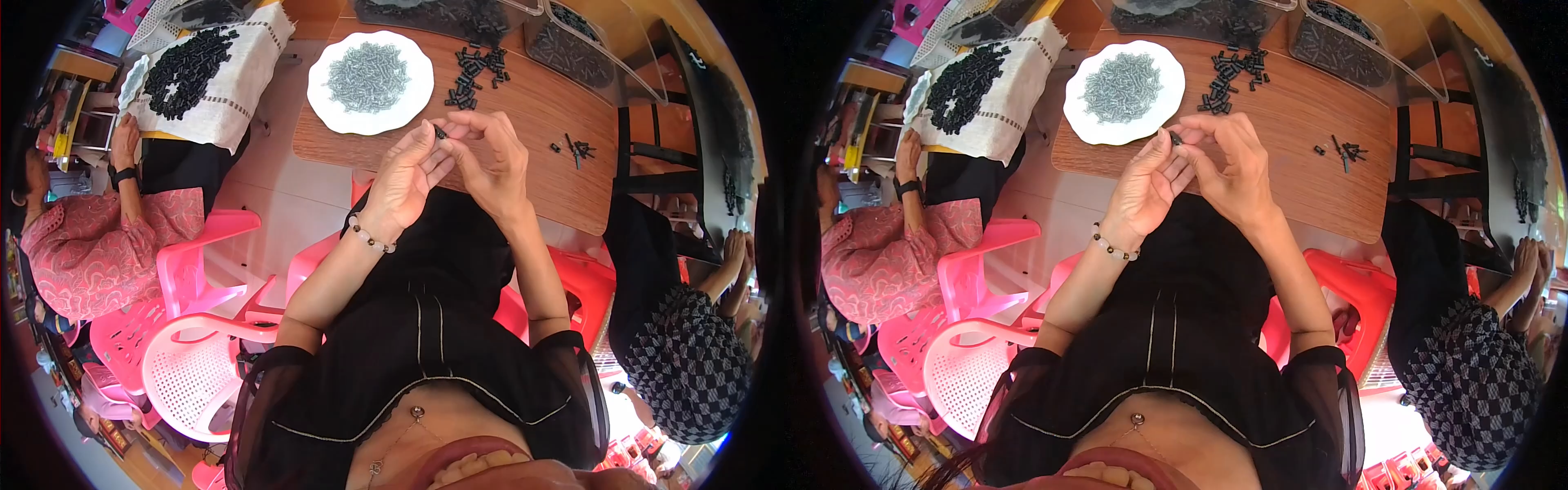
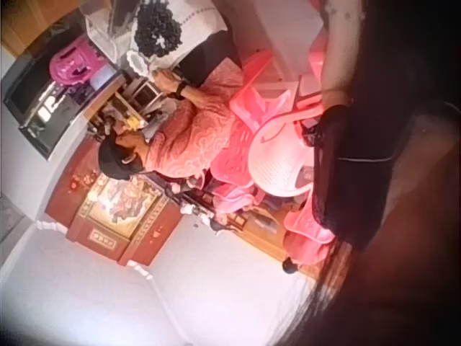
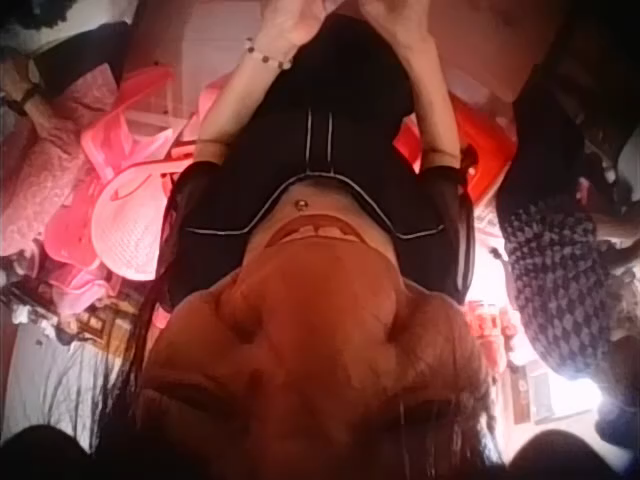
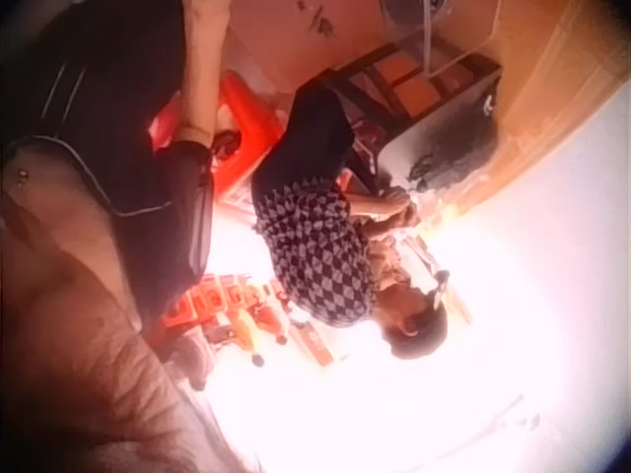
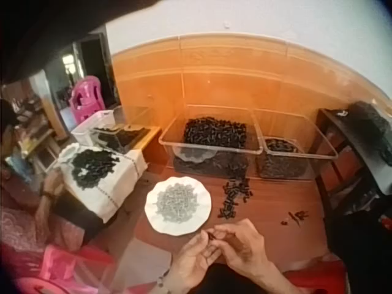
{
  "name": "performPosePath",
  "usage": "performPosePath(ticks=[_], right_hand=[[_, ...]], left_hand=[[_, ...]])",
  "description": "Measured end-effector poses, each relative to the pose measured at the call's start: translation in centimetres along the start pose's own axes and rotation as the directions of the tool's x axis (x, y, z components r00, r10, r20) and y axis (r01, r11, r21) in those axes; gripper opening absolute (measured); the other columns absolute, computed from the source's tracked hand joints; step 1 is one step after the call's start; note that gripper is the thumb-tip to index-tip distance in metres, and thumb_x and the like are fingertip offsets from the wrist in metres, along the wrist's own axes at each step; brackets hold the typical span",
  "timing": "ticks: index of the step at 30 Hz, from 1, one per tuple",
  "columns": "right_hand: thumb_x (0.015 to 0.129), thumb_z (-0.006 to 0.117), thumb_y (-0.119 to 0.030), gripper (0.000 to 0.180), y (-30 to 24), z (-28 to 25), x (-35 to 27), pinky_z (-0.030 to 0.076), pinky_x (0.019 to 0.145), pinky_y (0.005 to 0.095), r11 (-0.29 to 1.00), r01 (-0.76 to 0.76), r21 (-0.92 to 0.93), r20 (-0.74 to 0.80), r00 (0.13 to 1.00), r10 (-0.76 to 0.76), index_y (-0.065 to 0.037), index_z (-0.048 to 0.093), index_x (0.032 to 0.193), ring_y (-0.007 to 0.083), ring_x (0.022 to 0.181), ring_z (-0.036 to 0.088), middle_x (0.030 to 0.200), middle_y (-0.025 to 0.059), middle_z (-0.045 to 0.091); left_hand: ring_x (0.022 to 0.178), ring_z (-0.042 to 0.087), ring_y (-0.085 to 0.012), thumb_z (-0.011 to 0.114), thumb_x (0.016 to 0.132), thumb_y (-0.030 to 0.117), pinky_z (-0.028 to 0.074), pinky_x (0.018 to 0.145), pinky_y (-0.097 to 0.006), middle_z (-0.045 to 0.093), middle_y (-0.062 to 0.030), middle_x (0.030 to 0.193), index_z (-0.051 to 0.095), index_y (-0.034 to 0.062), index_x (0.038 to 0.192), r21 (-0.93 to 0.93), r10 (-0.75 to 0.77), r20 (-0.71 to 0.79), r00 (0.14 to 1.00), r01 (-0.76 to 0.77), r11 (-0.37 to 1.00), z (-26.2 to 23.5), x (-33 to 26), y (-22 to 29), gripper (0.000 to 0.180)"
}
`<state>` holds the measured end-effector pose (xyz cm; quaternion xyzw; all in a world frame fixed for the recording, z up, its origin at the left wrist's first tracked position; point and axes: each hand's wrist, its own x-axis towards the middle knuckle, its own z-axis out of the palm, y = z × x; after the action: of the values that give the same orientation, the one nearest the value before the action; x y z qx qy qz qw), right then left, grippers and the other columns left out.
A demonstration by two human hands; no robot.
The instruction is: The person assembles small components by picking plastic pieces and metal springs from the table and inserting the springs into the plastic pieces by hand.
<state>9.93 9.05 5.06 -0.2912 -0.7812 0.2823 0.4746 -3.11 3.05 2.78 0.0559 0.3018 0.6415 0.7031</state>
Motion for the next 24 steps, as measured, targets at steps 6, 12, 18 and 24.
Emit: performPosePath(ticks=[6,12,18,24], right_hand=[[0.07,0.077,-0.006,0.036,-0.1,-1.3,-0.2,0.046,0.082,0.035,0.993,0.023,-0.117,0.022,1.0,-0.021,-0.005,0.066,0.103,0.0241,0.093,0.056,0.099,0.0069,0.066],[0.072,0.078,-0.009,0.029,0.3,-2.4,-1.3,0.045,0.083,0.0346,0.985,-0.168,0.034,0.209,0.965,0.157,-0.006,0.069,0.1,0.0239,0.099,0.053,0.101,0.0069,0.065],[0.078,0.074,-0.007,0.021,0.7,-3.5,-2.3,0.045,0.081,0.0288,0.953,-0.292,0.08,0.299,0.919,0.256,-0.003,0.069,0.098,0.0171,0.096,0.053,0.1,0.0056,0.064],[0.08,0.073,-0.005,0.02,1.1,-4.1,-2.7,0.045,0.08,0.0276,0.878,-0.441,0.188,0.357,0.863,0.357,-0.001,0.068,0.098,0.0128,0.09,0.052,0.097,0.0031,0.061]], left_hand=[[0.099,0.062,-0.0112,0.061,0.092,0.032,0.048,0.091,-0.03,0.064,-0.003,0.108,0.061,0.009,0.109,0.049,-0.046,0.01,0.999,0.046,0.998,-0.2,-0.4,-0.4,0.028],[0.098,0.062,-0.0117,0.065,0.089,0.035,0.05,0.089,-0.03,0.066,-0.0026,0.104,0.062,0.0089,0.108,0.104,-0.148,0.026,0.989,0.145,0.984,-0.9,-0.6,-1.7,0.033],[0.099,0.062,-0.0111,0.066,0.088,0.037,0.047,0.09,-0.03,0.066,-0.0003,0.103,0.063,0.0109,0.108,0.093,-0.275,0.004,0.961,0.273,0.957,-0.8,-0.8,-2.7,0.033],[0.094,0.061,-0.0093,0.068,0.087,0.036,0.048,0.084,-0.027,0.065,0.0028,0.098,0.064,0.0122,0.11,0.094,-0.355,0.05,0.934,0.349,0.932,-1.0,-0.8,-2.8,0.033]])
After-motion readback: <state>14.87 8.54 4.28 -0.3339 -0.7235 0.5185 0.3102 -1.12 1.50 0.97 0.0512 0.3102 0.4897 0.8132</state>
